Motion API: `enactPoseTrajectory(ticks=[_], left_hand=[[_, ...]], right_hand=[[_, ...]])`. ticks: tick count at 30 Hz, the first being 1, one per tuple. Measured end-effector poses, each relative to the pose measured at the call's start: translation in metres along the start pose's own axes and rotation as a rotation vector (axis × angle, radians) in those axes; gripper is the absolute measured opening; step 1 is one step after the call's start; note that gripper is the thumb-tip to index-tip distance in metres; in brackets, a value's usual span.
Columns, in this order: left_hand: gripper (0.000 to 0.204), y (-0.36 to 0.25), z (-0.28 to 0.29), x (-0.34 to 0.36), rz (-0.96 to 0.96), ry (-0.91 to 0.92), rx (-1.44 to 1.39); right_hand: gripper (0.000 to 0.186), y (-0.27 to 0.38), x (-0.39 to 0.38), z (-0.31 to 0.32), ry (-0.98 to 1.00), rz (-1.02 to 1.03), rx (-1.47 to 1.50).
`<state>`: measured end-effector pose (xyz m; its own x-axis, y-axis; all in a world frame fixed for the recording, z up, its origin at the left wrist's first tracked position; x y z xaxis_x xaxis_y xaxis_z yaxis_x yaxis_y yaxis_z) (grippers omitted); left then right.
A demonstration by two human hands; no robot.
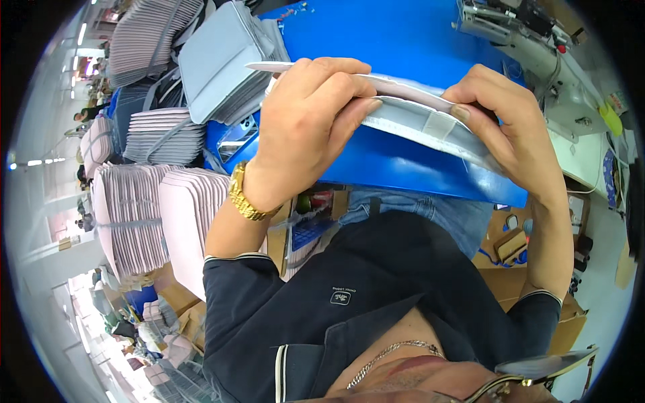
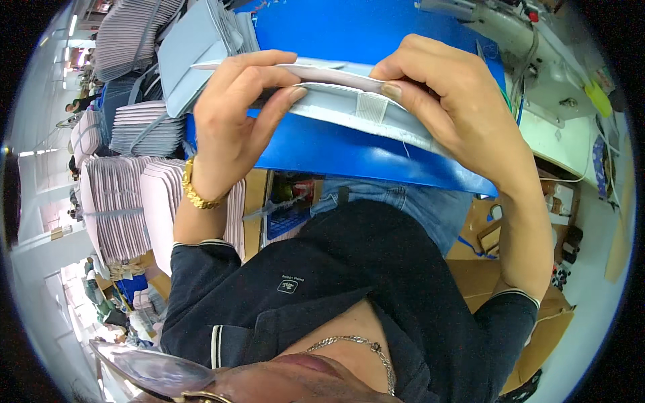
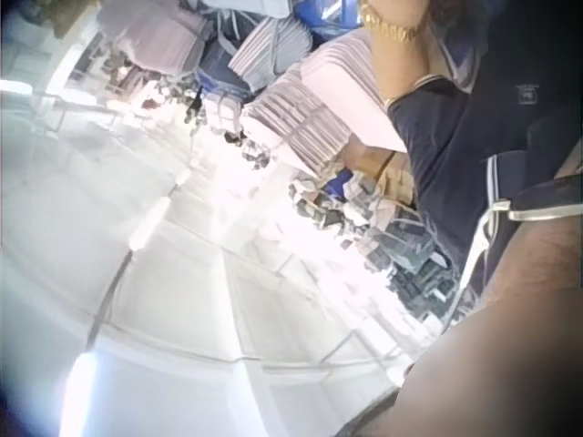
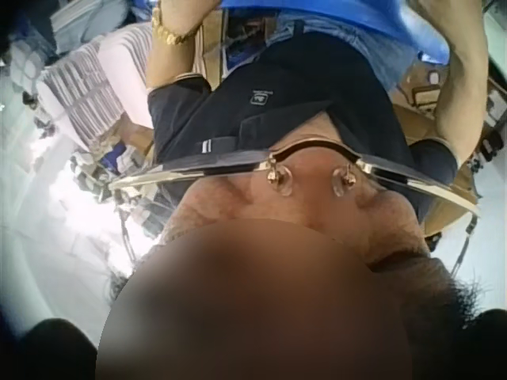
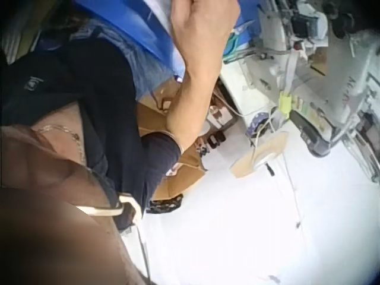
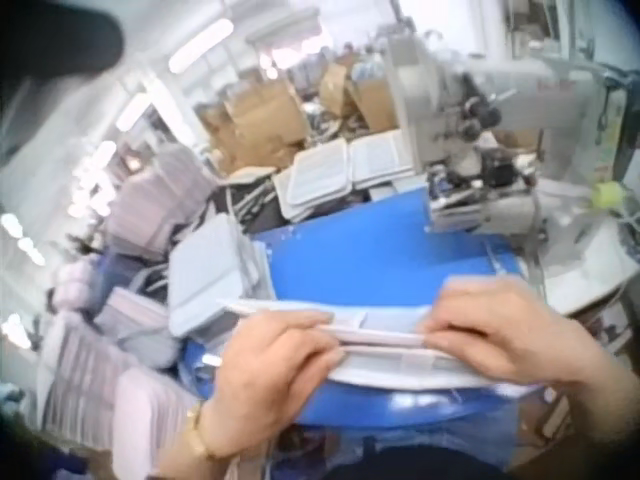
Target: Assembling and sewing small leather pouches using an industrial sewing machine.
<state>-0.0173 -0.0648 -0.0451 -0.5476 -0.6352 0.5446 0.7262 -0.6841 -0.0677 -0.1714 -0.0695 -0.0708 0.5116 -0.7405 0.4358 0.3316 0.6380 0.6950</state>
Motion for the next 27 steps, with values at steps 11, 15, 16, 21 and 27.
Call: enactPoseTrajectory(ticks=[11, 15, 16, 21, 27], left_hand=[[0.010, -0.003, 0.020, 0.019, -0.107, 0.058, -0.134], [0.013, 0.002, 0.011, 0.019, -0.077, 0.109, -0.147], [0.014, 0.003, 0.009, 0.019, -0.070, 0.111, -0.140], [0.016, 0.002, 0.006, 0.022, -0.076, 0.099, -0.115], [0.016, 0.000, 0.006, 0.026, -0.081, 0.112, -0.075]], right_hand=[[0.009, -0.007, -0.011, 0.009, -0.039, -0.226, 0.333], [0.020, -0.010, -0.018, 0.009, -0.088, -0.233, 0.319], [0.020, -0.009, -0.019, 0.007, -0.088, -0.234, 0.318], [0.021, 0.004, -0.021, 0.016, -0.219, -0.118, 0.212], [0.024, 0.004, -0.021, 0.017, -0.240, -0.109, 0.175]])
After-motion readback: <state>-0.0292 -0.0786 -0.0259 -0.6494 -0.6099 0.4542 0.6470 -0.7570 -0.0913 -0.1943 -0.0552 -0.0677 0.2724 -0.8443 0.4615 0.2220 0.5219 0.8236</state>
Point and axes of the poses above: each hand's wrist, its own x-axis towards the middle knuckle, its own z-axis out of the back of the hand, y = z × x, the point moved 10 cm from there along x, towards the middle knuckle, and after that the axes turned 13 degrees about x, right-handed, at the moved point
